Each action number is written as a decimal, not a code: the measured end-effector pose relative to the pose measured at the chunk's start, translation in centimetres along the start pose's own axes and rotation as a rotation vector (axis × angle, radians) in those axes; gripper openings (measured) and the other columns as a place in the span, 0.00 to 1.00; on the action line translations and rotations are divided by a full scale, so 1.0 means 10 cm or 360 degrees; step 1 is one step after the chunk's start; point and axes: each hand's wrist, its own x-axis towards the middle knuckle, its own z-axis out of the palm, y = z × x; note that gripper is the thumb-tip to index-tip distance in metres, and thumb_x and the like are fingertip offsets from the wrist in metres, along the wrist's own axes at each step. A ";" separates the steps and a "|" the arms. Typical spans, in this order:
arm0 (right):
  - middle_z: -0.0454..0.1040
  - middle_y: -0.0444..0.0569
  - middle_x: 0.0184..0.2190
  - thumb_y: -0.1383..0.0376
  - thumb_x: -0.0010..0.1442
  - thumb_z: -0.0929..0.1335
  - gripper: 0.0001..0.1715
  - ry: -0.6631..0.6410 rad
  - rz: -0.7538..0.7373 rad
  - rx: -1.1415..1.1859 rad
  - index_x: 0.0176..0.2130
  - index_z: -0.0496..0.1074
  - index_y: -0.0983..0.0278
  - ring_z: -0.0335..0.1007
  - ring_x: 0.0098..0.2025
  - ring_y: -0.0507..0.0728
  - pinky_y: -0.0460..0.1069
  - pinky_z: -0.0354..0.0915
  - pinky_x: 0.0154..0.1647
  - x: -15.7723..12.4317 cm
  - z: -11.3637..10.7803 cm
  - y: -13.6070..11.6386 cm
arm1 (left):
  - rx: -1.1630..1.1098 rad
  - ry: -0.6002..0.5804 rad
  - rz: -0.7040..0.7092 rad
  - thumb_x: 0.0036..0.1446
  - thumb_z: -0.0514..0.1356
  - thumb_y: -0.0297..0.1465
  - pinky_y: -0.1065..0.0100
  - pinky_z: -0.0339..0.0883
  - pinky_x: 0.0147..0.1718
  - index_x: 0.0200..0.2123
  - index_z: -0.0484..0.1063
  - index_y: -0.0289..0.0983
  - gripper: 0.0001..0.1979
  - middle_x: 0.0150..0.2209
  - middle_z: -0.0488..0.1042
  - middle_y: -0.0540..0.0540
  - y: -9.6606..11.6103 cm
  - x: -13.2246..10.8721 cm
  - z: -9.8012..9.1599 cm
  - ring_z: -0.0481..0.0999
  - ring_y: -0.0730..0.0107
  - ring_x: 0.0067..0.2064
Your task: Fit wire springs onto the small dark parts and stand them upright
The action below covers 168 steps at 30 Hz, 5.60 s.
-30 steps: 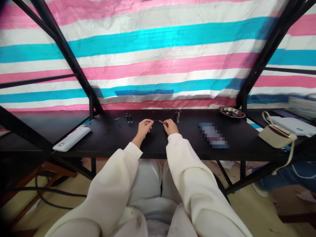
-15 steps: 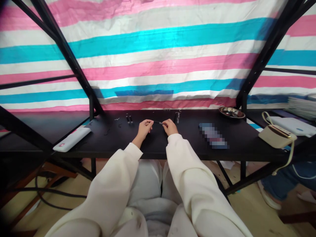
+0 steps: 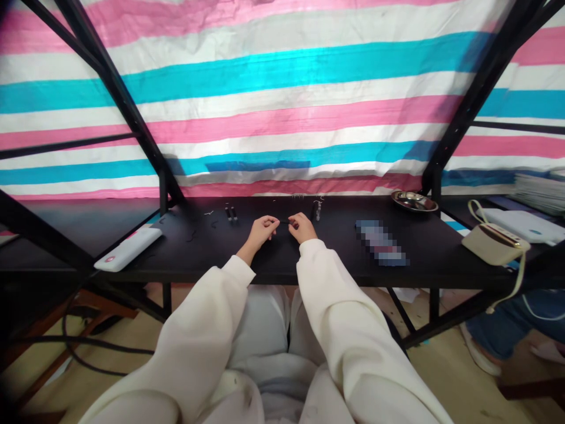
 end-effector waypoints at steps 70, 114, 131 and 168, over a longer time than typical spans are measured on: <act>0.71 0.46 0.26 0.66 0.47 0.65 0.08 -0.0140 0.0096 0.0126 0.30 0.72 0.64 0.66 0.27 0.51 0.48 0.64 0.32 -0.06 0.11 -0.18 | 0.1777 0.0591 -0.0557 0.51 0.55 0.34 0.61 0.67 0.38 0.38 0.73 0.31 0.15 0.39 0.73 0.32 -0.04 0.36 -0.81 0.74 0.52 0.43; 0.66 0.63 0.44 0.69 0.52 0.64 0.16 0.0459 0.1211 -0.0900 0.42 0.65 0.70 0.60 0.49 0.67 0.58 0.54 0.46 0.04 -0.20 0.02 | 0.1505 -0.0036 0.0269 0.57 0.52 0.36 0.67 0.61 0.36 0.43 0.69 0.41 0.12 0.35 0.75 0.44 0.14 0.27 0.60 0.73 0.64 0.38; 0.70 0.63 0.42 0.67 0.50 0.64 0.15 0.0471 0.1246 -0.1022 0.39 0.70 0.71 0.62 0.46 0.66 0.58 0.54 0.44 0.10 -0.21 0.14 | 0.0661 0.0427 0.0092 0.50 0.57 0.38 0.73 0.61 0.29 0.33 0.71 0.36 0.12 0.17 0.66 0.54 0.03 0.04 0.04 0.68 0.75 0.23; 0.69 0.44 0.25 0.66 0.48 0.67 0.02 -0.0186 0.0343 -0.0695 0.27 0.68 0.63 0.63 0.30 0.52 0.46 0.56 0.31 0.02 -0.08 0.03 | 0.0221 0.0234 0.0174 0.48 0.59 0.38 0.73 0.57 0.22 0.33 0.73 0.34 0.13 0.13 0.62 0.55 0.00 0.07 0.06 0.62 0.78 0.17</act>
